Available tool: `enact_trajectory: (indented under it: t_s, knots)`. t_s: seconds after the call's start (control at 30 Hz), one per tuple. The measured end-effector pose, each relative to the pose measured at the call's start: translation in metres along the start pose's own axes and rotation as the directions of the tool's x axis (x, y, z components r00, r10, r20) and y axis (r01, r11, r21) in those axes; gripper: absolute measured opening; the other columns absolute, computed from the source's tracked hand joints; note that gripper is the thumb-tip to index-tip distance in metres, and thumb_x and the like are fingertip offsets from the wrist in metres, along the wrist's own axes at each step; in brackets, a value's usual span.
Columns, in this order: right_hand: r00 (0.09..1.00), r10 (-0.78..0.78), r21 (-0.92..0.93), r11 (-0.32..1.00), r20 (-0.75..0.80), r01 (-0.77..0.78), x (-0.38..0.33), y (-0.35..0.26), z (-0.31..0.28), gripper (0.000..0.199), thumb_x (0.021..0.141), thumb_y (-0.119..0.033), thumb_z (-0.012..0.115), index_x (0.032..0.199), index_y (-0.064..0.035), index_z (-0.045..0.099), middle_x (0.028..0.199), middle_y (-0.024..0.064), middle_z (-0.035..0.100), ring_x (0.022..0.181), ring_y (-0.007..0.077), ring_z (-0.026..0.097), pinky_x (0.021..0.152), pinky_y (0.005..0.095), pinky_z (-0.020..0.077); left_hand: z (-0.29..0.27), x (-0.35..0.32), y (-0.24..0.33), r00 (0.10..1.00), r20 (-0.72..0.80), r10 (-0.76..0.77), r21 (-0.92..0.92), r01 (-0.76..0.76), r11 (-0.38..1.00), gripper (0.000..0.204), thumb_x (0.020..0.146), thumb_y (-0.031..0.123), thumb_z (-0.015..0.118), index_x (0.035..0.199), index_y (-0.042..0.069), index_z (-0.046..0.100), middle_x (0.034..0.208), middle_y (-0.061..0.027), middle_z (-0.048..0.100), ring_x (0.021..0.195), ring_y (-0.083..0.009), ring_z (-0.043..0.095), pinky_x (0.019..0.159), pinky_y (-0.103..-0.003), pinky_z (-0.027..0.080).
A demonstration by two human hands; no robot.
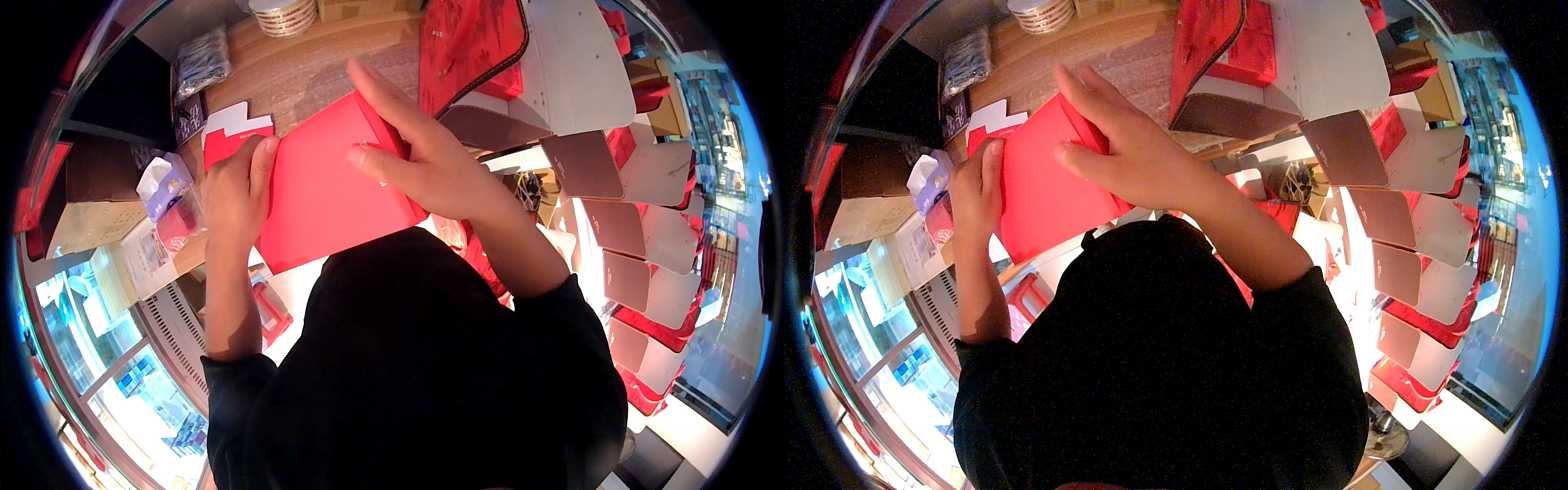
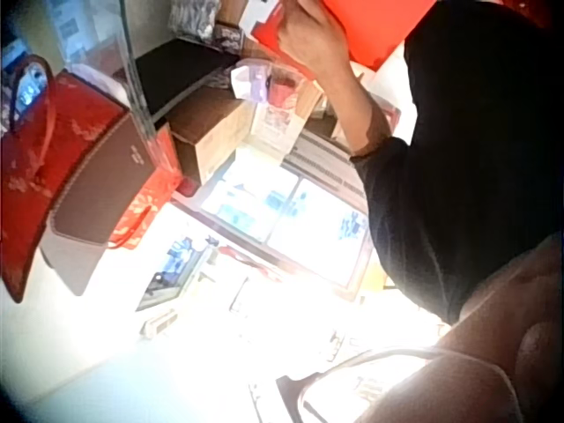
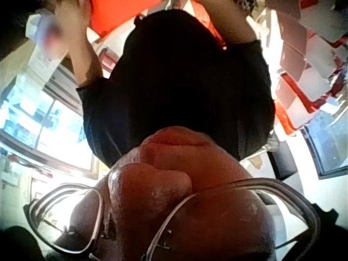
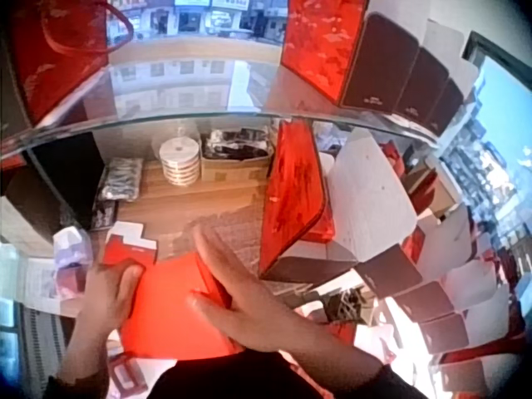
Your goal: The person assembles flat-packed red cardboard boxes by hand. They fold the flaps and tuck them into slots to form the box structure, then place the completed boxes into a larger container. The process is repeated for multiple boxes.
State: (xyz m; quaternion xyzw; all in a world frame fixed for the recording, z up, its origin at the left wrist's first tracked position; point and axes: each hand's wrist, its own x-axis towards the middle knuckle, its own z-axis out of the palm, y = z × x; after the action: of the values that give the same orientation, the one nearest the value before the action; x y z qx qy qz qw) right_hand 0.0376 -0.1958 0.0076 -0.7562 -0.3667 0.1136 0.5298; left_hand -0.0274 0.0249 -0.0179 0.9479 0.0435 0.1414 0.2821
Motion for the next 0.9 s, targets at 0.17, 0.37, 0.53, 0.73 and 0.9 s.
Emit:
enact_trajectory:
  t_s: [0.17,0.37,0.53,0.73,0.9]
  knots:
    - [0.999,0.034,-0.077,0.996,0.015,-0.032,-0.002,-0.002,-0.002,0.067,0.085,-0.027,0.055,0.140,-0.0040,0.024,0.142,0.0296,0.022,0.136,0.0354,0.017,0.107,0.0361,0.0201,0.002,-0.001,0.000,1.000,0.003,0.017,-0.010,-0.017,1.000,0.038,0.094,0.038,0.041,0.089,0.008,0.065,0.065,-0.0190,0.058,0.063,-0.0380,0.058,0.057,-0.043,0.044]
    - [0.980,0.198,0.373,0.911,-0.013,-0.179,0.005,-0.008,-0.007,0.044,0.088,-0.020,0.054,0.129,-0.0048,0.045,0.122,0.0133,0.052,0.114,0.0208,0.049,0.097,0.0309,0.0361,0.003,-0.004,-0.006,0.995,-0.060,0.074,-0.085,-0.079,0.993,0.036,0.095,0.035,0.041,0.088,0.008,0.063,0.065,-0.0181,0.058,0.063,-0.0375,0.058,0.056,-0.042,0.044]
    - [0.984,0.141,0.506,0.860,-0.112,-0.065,0.006,0.000,-0.007,0.030,0.089,-0.015,0.053,0.118,-0.0034,0.053,0.109,0.0028,0.058,0.099,0.0090,0.052,0.088,0.0244,0.0410,0.005,-0.007,-0.009,0.997,-0.053,0.054,-0.118,-0.060,0.991,0.034,0.095,0.032,0.041,0.089,0.007,0.063,0.065,-0.0176,0.058,0.063,-0.0362,0.059,0.056,-0.041,0.044]
    - [0.989,0.125,0.625,0.779,-0.073,-0.052,0.006,0.002,-0.012,0.027,0.089,-0.013,0.052,0.115,-0.0047,0.054,0.105,0.0012,0.058,0.098,0.0071,0.051,0.086,0.0235,0.0417,0.002,-0.008,-0.006,0.998,-0.042,0.039,-0.153,-0.044,0.987,0.034,0.095,0.031,0.040,0.090,0.006,0.063,0.067,-0.0187,0.057,0.063,-0.0357,0.059,0.058,-0.040,0.044]
    - [0.994,0.103,0.628,0.775,-0.019,-0.069,0.006,0.002,-0.017,0.038,0.088,-0.014,0.053,0.125,-0.0058,0.045,0.119,0.0070,0.049,0.108,0.0130,0.048,0.090,0.0272,0.0408,0.002,-0.008,-0.008,0.998,-0.053,0.046,-0.179,-0.054,0.982,0.035,0.096,0.029,0.040,0.090,0.004,0.063,0.067,-0.0188,0.058,0.065,-0.0348,0.059,0.060,-0.038,0.045]
